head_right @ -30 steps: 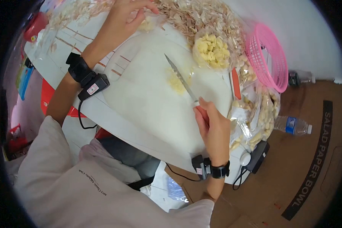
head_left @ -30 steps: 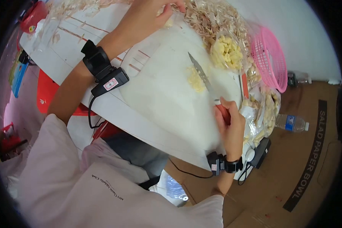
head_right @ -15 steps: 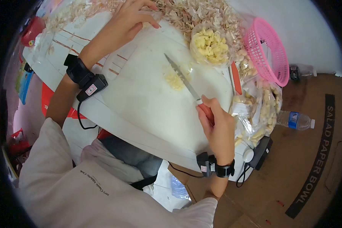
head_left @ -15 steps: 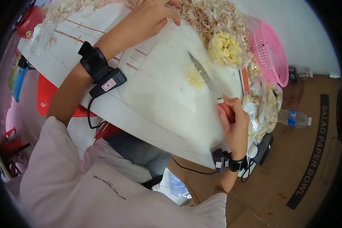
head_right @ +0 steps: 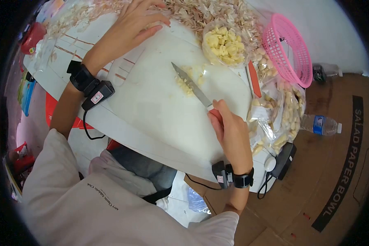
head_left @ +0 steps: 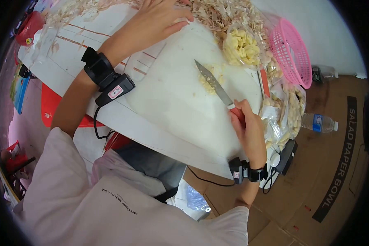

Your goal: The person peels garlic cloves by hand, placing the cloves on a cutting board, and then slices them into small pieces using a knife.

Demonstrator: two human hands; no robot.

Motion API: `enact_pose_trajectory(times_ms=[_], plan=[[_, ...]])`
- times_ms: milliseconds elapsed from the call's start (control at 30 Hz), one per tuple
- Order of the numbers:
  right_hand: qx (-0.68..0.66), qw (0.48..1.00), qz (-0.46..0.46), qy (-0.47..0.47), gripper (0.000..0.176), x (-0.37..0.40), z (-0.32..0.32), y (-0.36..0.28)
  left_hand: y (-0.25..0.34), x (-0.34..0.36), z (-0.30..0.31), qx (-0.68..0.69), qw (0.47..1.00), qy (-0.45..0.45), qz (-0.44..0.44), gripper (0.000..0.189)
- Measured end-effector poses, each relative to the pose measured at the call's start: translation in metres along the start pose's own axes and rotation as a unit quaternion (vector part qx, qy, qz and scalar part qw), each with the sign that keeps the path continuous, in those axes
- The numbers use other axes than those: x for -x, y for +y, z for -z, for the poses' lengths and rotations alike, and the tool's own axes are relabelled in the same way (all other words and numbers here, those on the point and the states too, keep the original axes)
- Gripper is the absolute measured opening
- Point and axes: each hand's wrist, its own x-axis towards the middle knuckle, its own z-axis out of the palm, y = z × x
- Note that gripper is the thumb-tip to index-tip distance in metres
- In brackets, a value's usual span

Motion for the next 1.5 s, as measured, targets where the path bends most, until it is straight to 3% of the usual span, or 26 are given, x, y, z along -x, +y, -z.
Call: enact_pose_trajectory(times_ms=[233, 400, 533, 700, 867, 1000, 1167, 1300, 1367, 1500], plan=[[0.112, 0.993, 0.034, 0.013, 0.022, 0.0, -0.008, -0.007, -0.002, 0.001, -0.001, 0.001, 1.0, 0.007, -0.008, 0.021], [0.055, 0.998, 0.031, 0.023, 0.021, 0.001, -0.008, 0.005, -0.006, 0.002, -0.013, -0.023, 0.997, 0.075, -0.003, 0.016], [-0.093, 0.993, -0.006, 0.076, 0.022, 0.0, -0.006, 0.013, -0.008, 0.004, -0.014, -0.011, 0.999, 0.039, -0.007, 0.016], [-0.078, 0.995, -0.018, 0.05, 0.023, 0.0, -0.005, 0.009, -0.002, 0.001, -0.011, 0.022, 0.999, 0.013, 0.024, 0.014], [0.03, 0.997, 0.045, 0.057, 0.022, 0.0, -0.007, 0.006, 0.003, -0.002, -0.004, 0.067, 0.996, -0.025, 0.045, 0.014], [0.05, 0.994, 0.058, 0.077, 0.017, 0.003, -0.007, 0.004, -0.001, -0.001, -0.009, 0.056, 0.998, 0.004, 0.012, 0.012], [0.11, 0.991, 0.071, 0.036, 0.014, 0.001, -0.011, 0.009, 0.001, -0.006, -0.006, -0.01, 0.999, 0.03, -0.03, 0.01], [0.063, 0.993, 0.083, 0.059, 0.016, 0.001, -0.01, 0.012, 0.003, -0.012, -0.001, -0.066, 0.994, -0.005, -0.083, 0.008], [0.045, 0.994, 0.083, 0.053, 0.015, 0.003, -0.008, 0.012, 0.004, -0.013, 0.003, -0.124, 0.987, -0.073, -0.07, 0.01], [0.065, 0.993, 0.081, 0.054, 0.014, 0.005, -0.01, 0.016, 0.001, -0.021, 0.006, -0.164, 0.977, -0.064, -0.124, 0.01]])
